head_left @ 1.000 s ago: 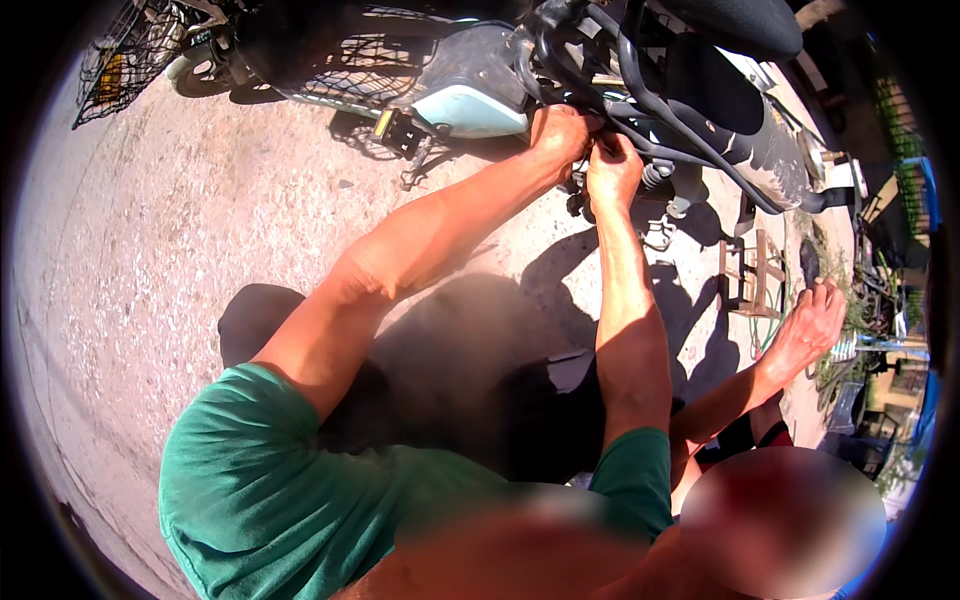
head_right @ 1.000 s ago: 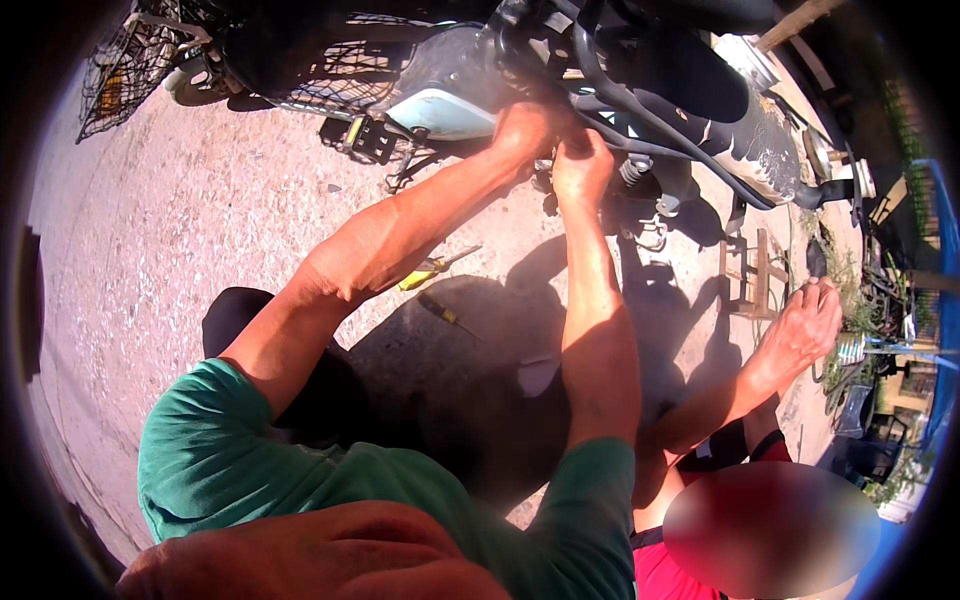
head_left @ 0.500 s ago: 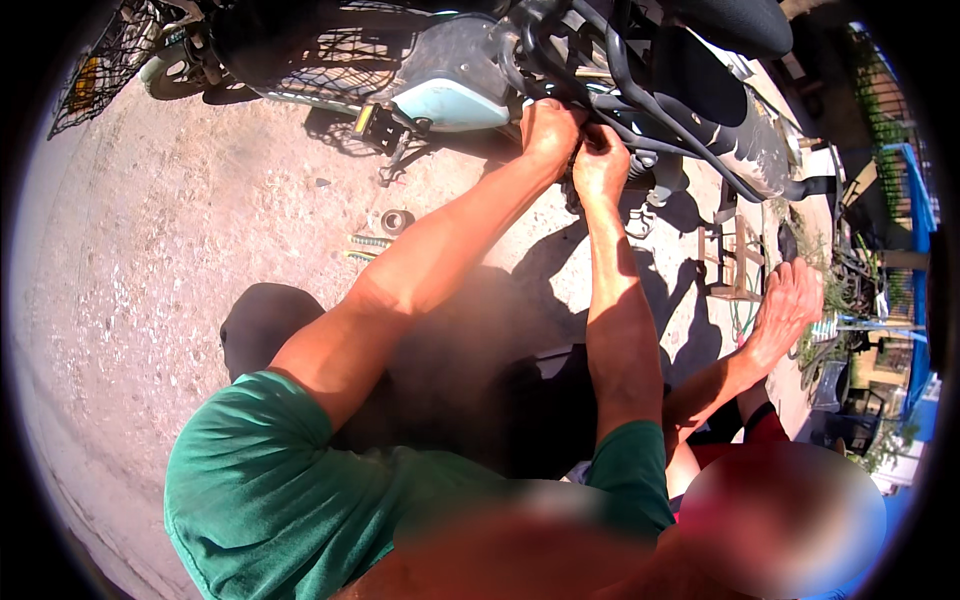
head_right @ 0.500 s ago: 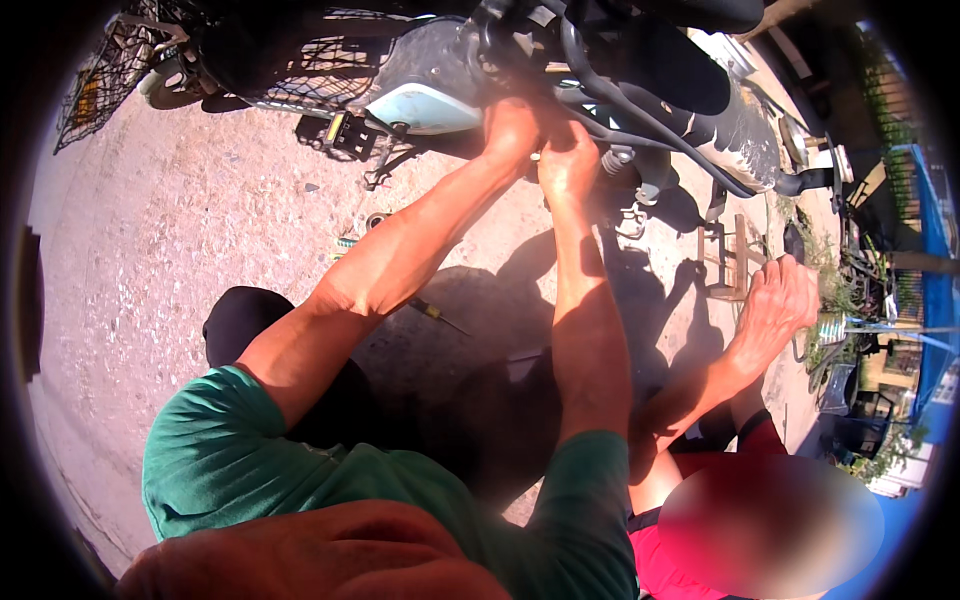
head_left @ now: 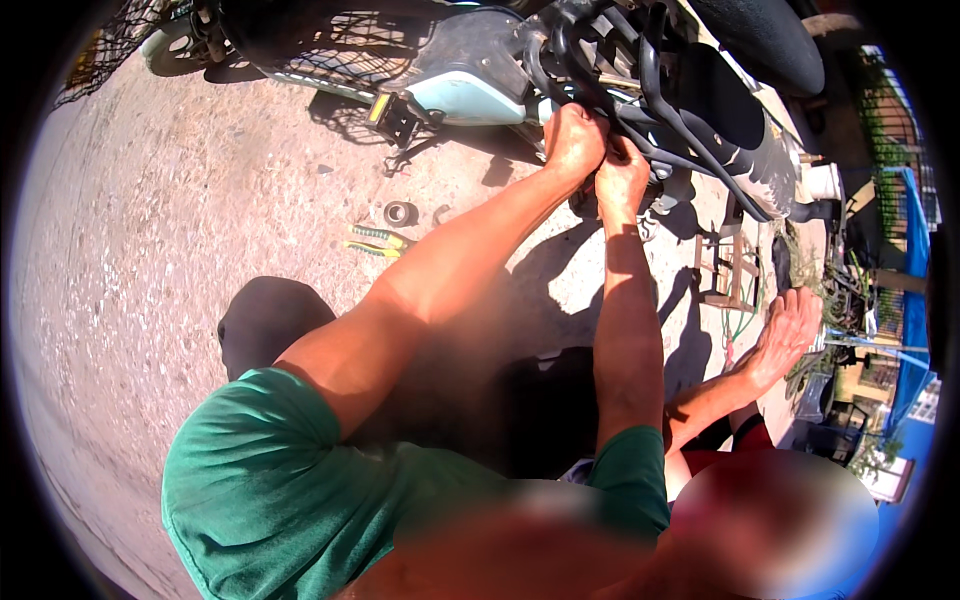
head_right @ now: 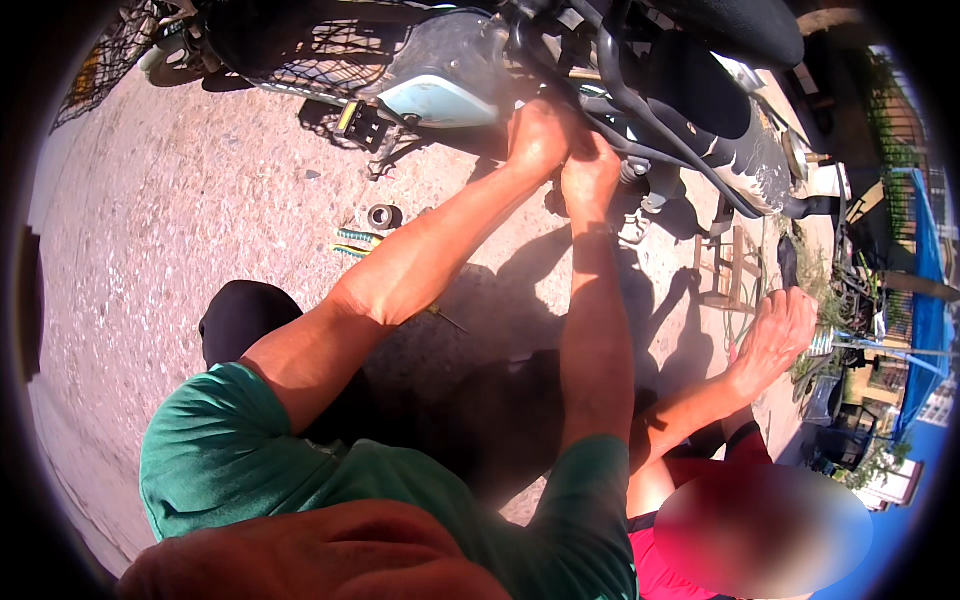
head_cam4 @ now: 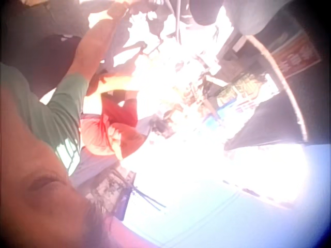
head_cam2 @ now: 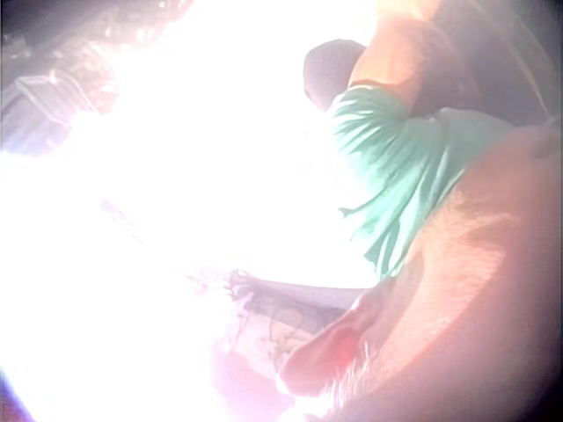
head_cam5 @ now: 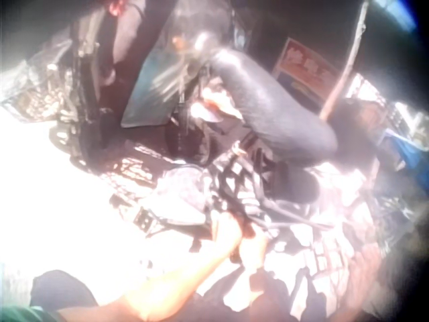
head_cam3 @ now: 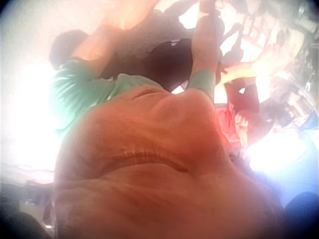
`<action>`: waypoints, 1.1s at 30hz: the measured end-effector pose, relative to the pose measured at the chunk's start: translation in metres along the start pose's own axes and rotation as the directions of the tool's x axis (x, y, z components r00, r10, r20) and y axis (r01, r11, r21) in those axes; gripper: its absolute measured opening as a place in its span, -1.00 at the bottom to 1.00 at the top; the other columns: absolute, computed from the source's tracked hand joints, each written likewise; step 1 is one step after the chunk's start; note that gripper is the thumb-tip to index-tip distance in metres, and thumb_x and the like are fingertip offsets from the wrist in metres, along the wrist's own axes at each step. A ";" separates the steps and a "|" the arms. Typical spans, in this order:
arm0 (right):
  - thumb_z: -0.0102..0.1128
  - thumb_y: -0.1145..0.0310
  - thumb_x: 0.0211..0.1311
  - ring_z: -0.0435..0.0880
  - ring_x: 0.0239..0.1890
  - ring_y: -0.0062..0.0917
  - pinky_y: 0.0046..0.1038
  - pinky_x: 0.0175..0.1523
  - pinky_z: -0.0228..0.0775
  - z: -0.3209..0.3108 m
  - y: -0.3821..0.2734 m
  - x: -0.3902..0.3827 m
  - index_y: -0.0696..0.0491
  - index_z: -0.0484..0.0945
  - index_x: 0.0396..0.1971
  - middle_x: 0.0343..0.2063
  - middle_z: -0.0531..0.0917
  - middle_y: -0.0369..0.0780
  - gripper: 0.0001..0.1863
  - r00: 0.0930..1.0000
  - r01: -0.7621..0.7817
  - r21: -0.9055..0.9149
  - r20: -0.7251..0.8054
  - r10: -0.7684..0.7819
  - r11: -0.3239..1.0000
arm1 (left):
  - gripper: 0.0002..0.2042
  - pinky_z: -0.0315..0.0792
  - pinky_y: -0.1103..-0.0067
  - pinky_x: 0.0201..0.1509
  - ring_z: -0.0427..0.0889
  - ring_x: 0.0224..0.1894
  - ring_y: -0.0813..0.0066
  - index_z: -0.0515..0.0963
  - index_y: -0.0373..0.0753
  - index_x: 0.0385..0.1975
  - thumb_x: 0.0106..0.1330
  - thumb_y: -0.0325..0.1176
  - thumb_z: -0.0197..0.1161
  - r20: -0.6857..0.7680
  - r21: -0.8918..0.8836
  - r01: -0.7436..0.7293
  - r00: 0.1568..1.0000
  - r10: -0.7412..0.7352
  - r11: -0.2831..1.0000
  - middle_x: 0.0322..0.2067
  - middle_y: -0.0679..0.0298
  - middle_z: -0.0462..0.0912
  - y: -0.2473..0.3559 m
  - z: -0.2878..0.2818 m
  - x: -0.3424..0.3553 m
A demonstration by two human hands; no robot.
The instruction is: The person manipulates electrical wires on a scooter, stripping and joining them with pliers while using a screwdriver to pry components.
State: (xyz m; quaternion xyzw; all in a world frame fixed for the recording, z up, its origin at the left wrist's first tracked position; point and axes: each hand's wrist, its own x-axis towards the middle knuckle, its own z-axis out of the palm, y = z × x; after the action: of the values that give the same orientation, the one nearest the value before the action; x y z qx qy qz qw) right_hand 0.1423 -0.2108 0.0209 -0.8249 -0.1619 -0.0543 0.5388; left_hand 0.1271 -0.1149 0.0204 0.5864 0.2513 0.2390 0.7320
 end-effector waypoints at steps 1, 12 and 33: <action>0.16 0.52 0.28 0.60 -0.33 -0.64 -0.59 -0.18 0.42 0.001 -0.002 -0.001 0.25 0.65 -0.16 -0.33 0.72 -0.24 -0.80 1.000 0.005 0.016 -0.008 -0.004 1.000 | -0.77 0.53 0.26 -0.18 0.72 -0.31 0.00 0.60 -0.42 -0.46 0.09 -0.32 0.24 -0.009 0.015 0.001 1.000 -0.001 1.000 -0.44 -0.13 0.68 -0.001 0.000 0.000; 0.29 0.44 0.26 0.58 -0.32 -0.67 -0.60 -0.16 0.41 -0.001 0.019 0.005 0.24 0.65 -0.19 -0.35 0.71 -0.27 -0.80 0.997 0.083 -0.002 -0.004 -0.083 0.997 | -0.76 0.53 0.35 -0.24 0.72 -0.39 0.15 0.63 -0.37 -0.41 0.16 -0.28 0.19 -0.021 0.007 -0.134 0.991 0.134 0.991 -0.49 -0.06 0.66 -0.013 -0.012 -0.003; 0.21 0.36 0.35 0.39 -0.56 -0.77 -0.64 -0.45 0.20 0.002 -0.016 -0.006 0.15 0.63 -0.29 -0.52 0.56 -0.39 -0.84 0.972 -0.236 0.205 0.032 0.235 0.950 | -0.81 0.18 0.62 -0.69 0.35 -0.74 0.60 0.51 -0.29 -0.57 0.32 -0.50 0.09 0.464 -0.401 0.330 0.878 -0.121 0.855 -0.69 0.28 0.52 0.000 -0.032 0.000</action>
State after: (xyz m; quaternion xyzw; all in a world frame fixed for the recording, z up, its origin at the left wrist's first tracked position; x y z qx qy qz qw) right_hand 0.1313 -0.2043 0.0328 -0.7777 -0.0692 0.0307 0.6240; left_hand 0.1063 -0.0918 0.0142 0.3952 0.0905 0.0702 0.9114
